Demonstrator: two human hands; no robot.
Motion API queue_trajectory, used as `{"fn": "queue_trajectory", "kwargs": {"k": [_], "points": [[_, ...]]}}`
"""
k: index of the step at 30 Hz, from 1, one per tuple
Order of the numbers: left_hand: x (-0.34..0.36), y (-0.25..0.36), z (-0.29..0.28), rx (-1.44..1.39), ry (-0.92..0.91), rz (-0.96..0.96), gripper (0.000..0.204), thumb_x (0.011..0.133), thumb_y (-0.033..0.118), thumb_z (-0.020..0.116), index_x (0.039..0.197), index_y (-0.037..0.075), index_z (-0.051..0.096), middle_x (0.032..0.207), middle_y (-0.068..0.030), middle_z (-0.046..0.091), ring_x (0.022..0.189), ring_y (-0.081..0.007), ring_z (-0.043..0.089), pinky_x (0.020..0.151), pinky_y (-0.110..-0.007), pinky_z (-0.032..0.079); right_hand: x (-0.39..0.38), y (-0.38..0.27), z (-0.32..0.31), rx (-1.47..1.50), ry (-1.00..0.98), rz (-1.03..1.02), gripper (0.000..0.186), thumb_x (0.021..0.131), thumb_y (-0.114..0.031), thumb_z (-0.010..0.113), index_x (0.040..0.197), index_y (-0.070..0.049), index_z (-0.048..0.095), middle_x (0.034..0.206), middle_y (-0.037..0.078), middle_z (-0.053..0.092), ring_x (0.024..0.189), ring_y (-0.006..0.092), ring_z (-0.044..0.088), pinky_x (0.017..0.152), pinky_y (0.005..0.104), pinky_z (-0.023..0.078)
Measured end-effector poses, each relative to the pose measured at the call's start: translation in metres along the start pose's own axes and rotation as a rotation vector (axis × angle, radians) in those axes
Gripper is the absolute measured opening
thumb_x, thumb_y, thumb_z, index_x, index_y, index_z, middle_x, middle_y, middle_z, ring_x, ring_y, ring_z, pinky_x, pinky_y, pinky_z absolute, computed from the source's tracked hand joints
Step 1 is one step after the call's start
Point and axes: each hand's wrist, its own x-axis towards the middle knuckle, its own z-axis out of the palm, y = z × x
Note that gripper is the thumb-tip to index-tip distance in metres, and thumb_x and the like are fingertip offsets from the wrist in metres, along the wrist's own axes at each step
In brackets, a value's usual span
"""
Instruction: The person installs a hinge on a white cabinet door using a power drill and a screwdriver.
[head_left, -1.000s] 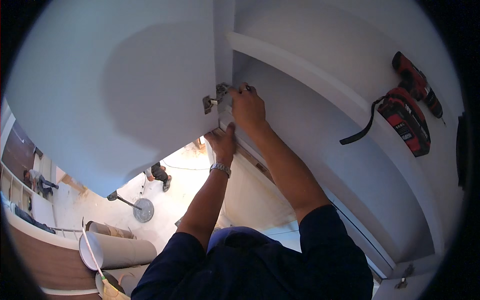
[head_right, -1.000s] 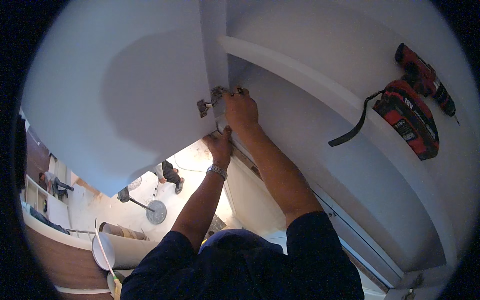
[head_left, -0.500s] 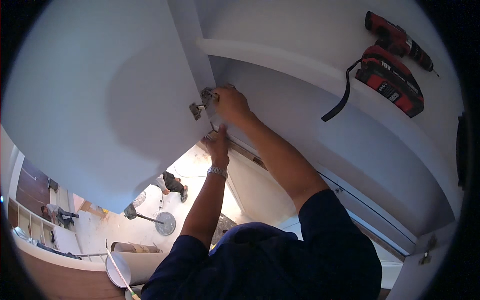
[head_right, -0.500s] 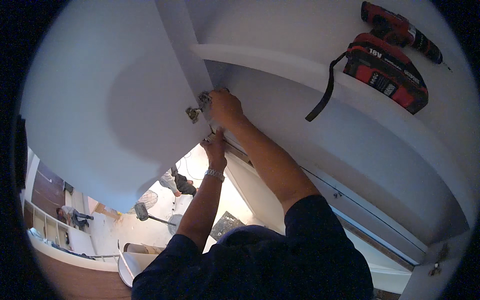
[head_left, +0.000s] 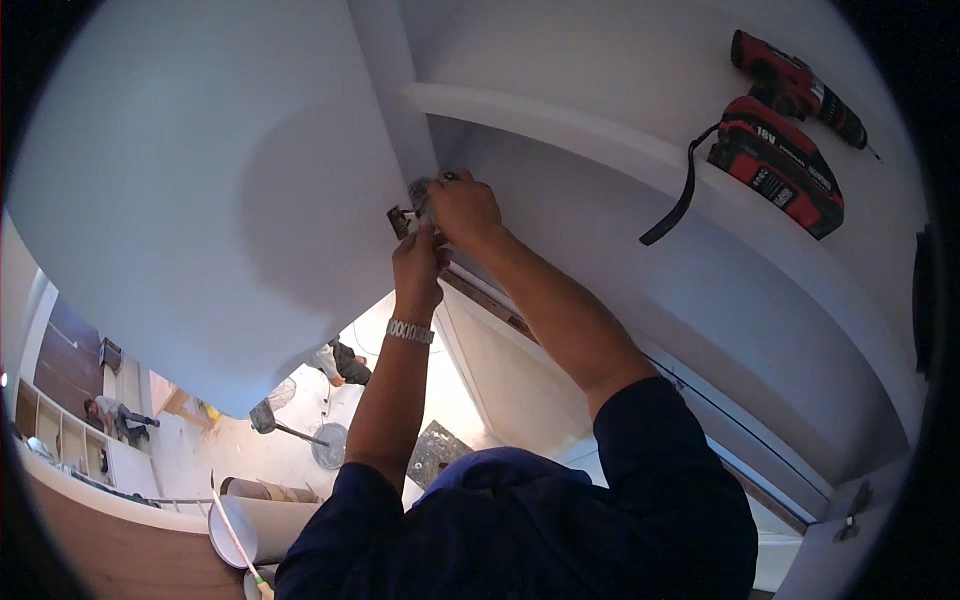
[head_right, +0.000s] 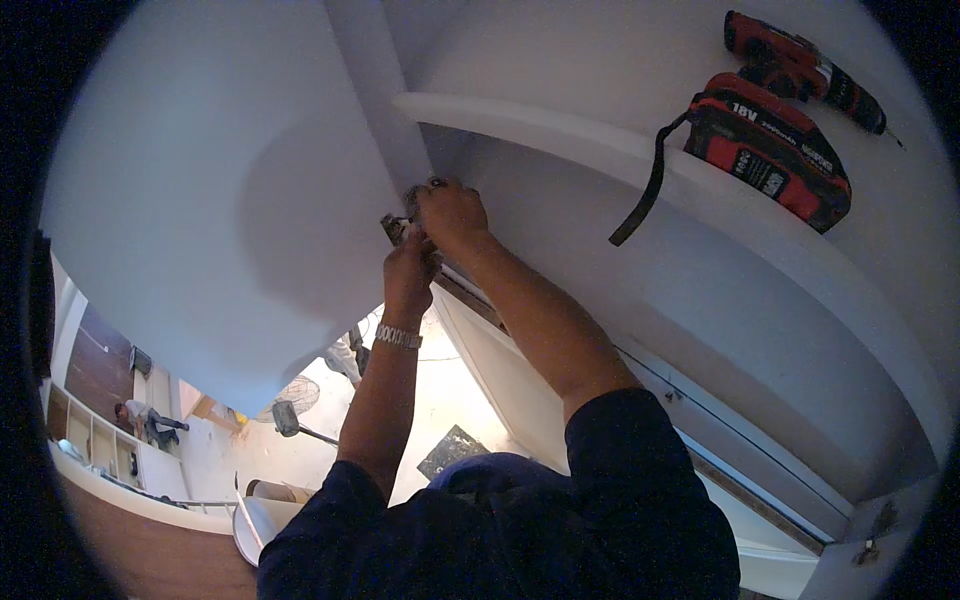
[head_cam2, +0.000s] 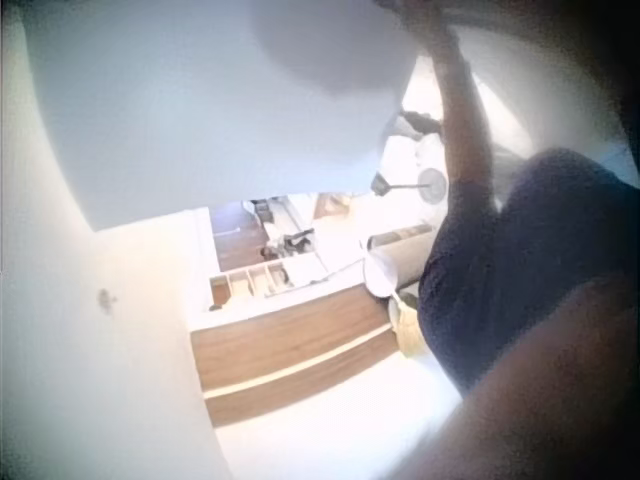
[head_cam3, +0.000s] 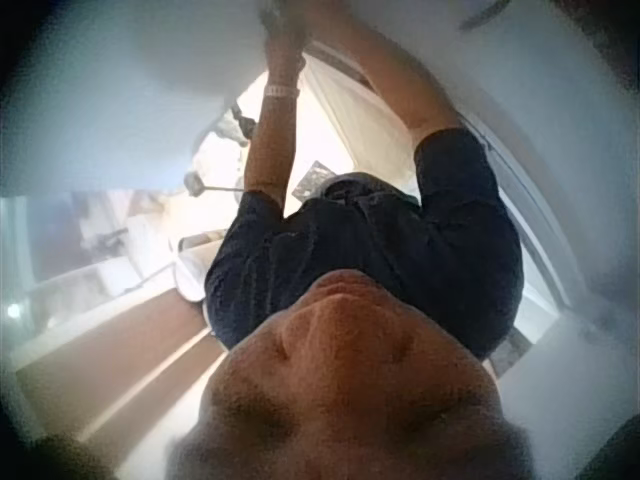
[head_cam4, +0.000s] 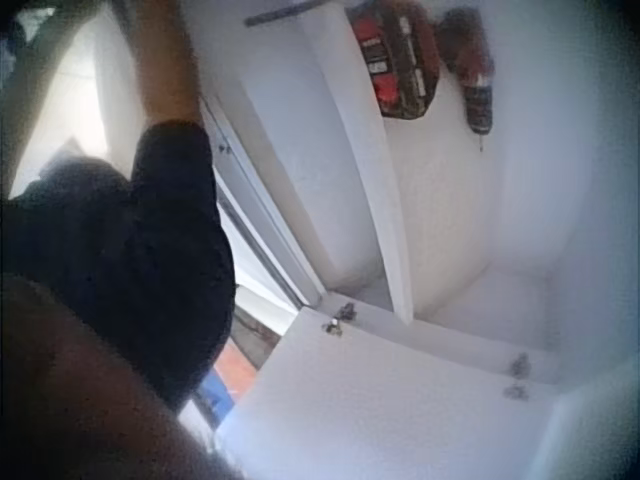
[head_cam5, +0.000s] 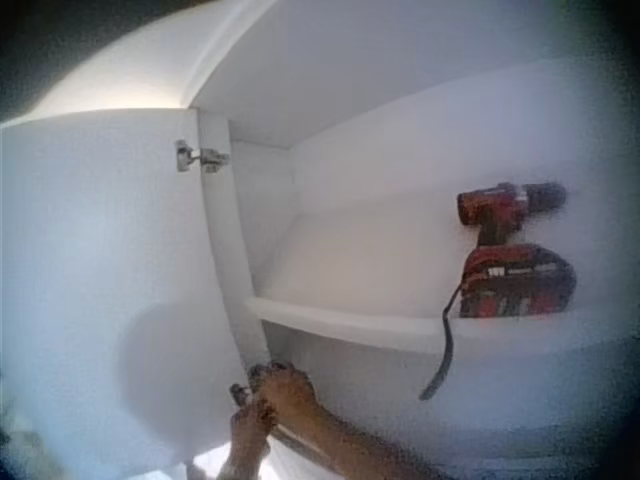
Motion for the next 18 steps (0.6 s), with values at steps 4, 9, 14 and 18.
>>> {"fn": "queue_trajectory", "kwargs": {"k": [4, 9, 14, 18], "points": [[0.019, -0.014, 0.003, 0.065, -0.067, 0.287, 0.037, 0.098, 0.034, 0.054, 0.099, -0.002, 0.064, 0.076, -0.0057, 0.063, 0.053, -0.0094, 0.047, 0.048, -0.024, 0.037, -0.003, 0.000, 0.006, -0.345, 0.041, -0.220, 0.025, 0.079, -0.022, 0.065, 0.100, -0.008, 0.067, 0.104, 0.006, 0.066, 0.107, 0.0264, 0.058, 0.084, 0.0445, 0.051], [0.014, -0.013, 0.020, -0.027, 0.090, 0.021, 0.038, 0.099, 0.035, 0.053, 0.096, -0.001, 0.064, 0.073, -0.0059, 0.061, 0.054, -0.0088, 0.047, 0.045, -0.025, 0.035, -0.003, 0.015, 0.005, -0.443, -0.005, -0.329, 0.028, 0.079, -0.023, 0.066, 0.103, -0.008, 0.065, 0.107, 0.006, 0.063, 0.108, 0.0253, 0.057, 0.086, 0.0433, 0.050], [0.023, -0.013, 0.008, -0.026, 0.089, 0.022, 0.041, 0.098, 0.038, 0.053, 0.098, -0.002, 0.063, 0.071, -0.0064, 0.060, 0.050, -0.0085, 0.045, 0.043, -0.024, 0.033, -0.004, 0.001, 0.002, -0.181, 0.104, -0.028, 0.037, 0.073, -0.025, 0.074, 0.103, -0.007, 0.063, 0.106, 0.008, 0.064, 0.108, 0.0293, 0.057, 0.083, 0.0431, 0.050], [0.028, -0.009, 0.006, -0.078, 0.092, -0.002, 0.044, 0.097, 0.040, 0.054, 0.098, -0.004, 0.063, 0.068, -0.0063, 0.059, 0.046, -0.0086, 0.043, 0.041, -0.024, 0.031, 0.008, 0.005, 0.009, -0.019, 0.232, -0.012, 0.037, 0.067, -0.021, 0.078, 0.097, -0.004, 0.065, 0.098, 0.012, 0.067, 0.098, 0.0325, 0.062, 0.080, 0.0420, 0.052]]}}
